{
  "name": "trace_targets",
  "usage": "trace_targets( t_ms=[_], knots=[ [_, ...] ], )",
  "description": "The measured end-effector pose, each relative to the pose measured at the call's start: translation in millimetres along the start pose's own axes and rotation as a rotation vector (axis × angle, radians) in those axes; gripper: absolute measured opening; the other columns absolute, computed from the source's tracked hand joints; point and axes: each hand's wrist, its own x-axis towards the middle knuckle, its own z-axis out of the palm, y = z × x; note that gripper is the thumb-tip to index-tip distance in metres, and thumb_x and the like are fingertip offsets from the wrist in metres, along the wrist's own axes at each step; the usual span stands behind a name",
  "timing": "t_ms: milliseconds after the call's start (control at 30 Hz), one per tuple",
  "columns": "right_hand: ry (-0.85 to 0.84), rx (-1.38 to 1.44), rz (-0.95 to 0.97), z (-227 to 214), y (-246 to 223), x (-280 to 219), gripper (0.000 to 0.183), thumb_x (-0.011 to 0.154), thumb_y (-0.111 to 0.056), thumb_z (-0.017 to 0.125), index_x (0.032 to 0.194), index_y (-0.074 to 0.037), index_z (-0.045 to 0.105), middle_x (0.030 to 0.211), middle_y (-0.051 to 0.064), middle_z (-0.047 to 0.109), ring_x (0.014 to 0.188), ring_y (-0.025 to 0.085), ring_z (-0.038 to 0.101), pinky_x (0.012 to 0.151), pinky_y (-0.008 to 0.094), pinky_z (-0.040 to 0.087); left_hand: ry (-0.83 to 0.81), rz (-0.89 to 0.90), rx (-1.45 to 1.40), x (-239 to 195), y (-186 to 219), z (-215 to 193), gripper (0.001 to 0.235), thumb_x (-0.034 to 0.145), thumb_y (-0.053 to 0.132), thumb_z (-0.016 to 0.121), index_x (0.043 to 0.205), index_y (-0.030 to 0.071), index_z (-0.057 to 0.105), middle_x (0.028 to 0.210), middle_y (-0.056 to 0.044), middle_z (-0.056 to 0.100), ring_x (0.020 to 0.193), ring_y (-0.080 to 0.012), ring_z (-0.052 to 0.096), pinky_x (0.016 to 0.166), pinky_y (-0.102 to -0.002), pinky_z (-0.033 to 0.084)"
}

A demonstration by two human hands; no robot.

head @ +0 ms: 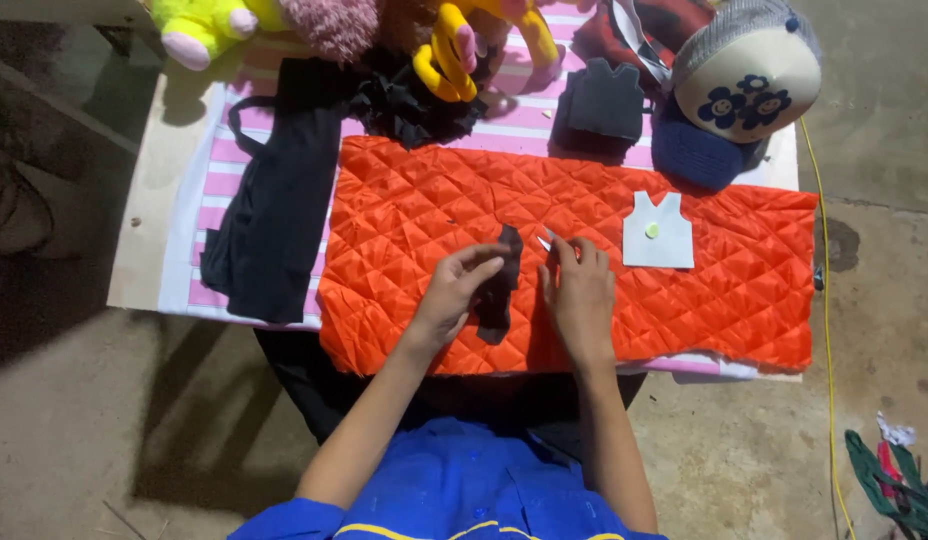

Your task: The person places a white paper template on a piece of black fabric and uses a utility knife to cut the fabric along the template's outline. After cutting, the person removes the template and trims the edges of the black fabric piece with the knife.

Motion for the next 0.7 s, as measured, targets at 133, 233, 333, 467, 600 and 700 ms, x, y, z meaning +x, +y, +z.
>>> trace_targets(
  t_ms=[133,233,333,467,600,700],
  knots=[
    [-0.03,-0.042,0.042,18.7,25.0,-1.7,0.031,0.088,-0.026,0.074,0.118,-0.018,0.07,0.106,0.005,0.062,0.1,0.029,0.063,0.077,0.045,0.054,0.012,0.044,0.104,0.9,-1.4,-20.8,0.02,0.091,0.005,0.074,0.11,0.003,0.073,0.098,-0.009,0.071,0.089,-0.0157,0.07,0.082,-0.031,0.06],
    [-0.098,-0.109,0.105,0.9,20.2,-2.8,0.027,0.083,-0.033,0.078,0.108,-0.024,0.073,0.1,0.001,0.065,0.099,0.027,0.064,0.081,0.044,0.052,-0.015,0.072,0.13,-0.6,5.4,-19.4,0.023,0.089,0.0,0.072,0.111,0.004,0.071,0.101,-0.009,0.069,0.089,-0.0141,0.071,0.08,-0.029,0.061],
    [-0.034,0.39,0.036,-23.4,-12.2,8.1,0.036,0.092,-0.032,0.076,0.12,-0.009,0.071,0.109,0.019,0.067,0.104,0.044,0.066,0.084,0.052,0.054,-0.148,0.144,0.134,1.3,9.4,-12.4,0.057,0.086,-0.002,0.072,0.14,0.01,0.057,0.105,-0.006,0.066,0.089,-0.0118,0.07,0.081,-0.026,0.062],
    [-0.21,1.012,0.106,-20.4,-26.5,8.8,0.023,0.094,-0.011,0.072,0.117,-0.007,0.073,0.097,0.015,0.076,0.095,0.026,0.073,0.088,0.042,0.058,-0.108,0.144,0.306,-9.2,28.6,10.6,0.034,0.088,0.012,0.078,0.122,0.01,0.072,0.099,-0.006,0.071,0.095,-0.0143,0.069,0.088,-0.033,0.061],
    [-0.15,0.999,0.226,-28.9,-37.8,9.1,0.012,0.085,-0.013,0.085,0.096,-0.014,0.079,0.084,0.006,0.079,0.076,0.017,0.077,0.08,0.033,0.06,-0.023,0.238,0.525,-15.7,48.2,6.1,0.024,0.088,0.016,0.079,0.112,0.015,0.077,0.095,-0.005,0.077,0.093,-0.0165,0.074,0.085,-0.034,0.062],
    [-0.099,1.061,0.176,-13.9,-22.2,10.2,0.023,0.079,-0.004,0.088,0.095,-0.009,0.073,0.09,0.006,0.075,0.07,0.013,0.067,0.079,0.031,0.06,-0.008,0.331,0.667,-17.4,46.5,-5.0,0.046,0.087,0.014,0.079,0.131,0.015,0.068,0.102,-0.012,0.074,0.1,-0.0268,0.073,0.089,-0.041,0.06]
  ],
)
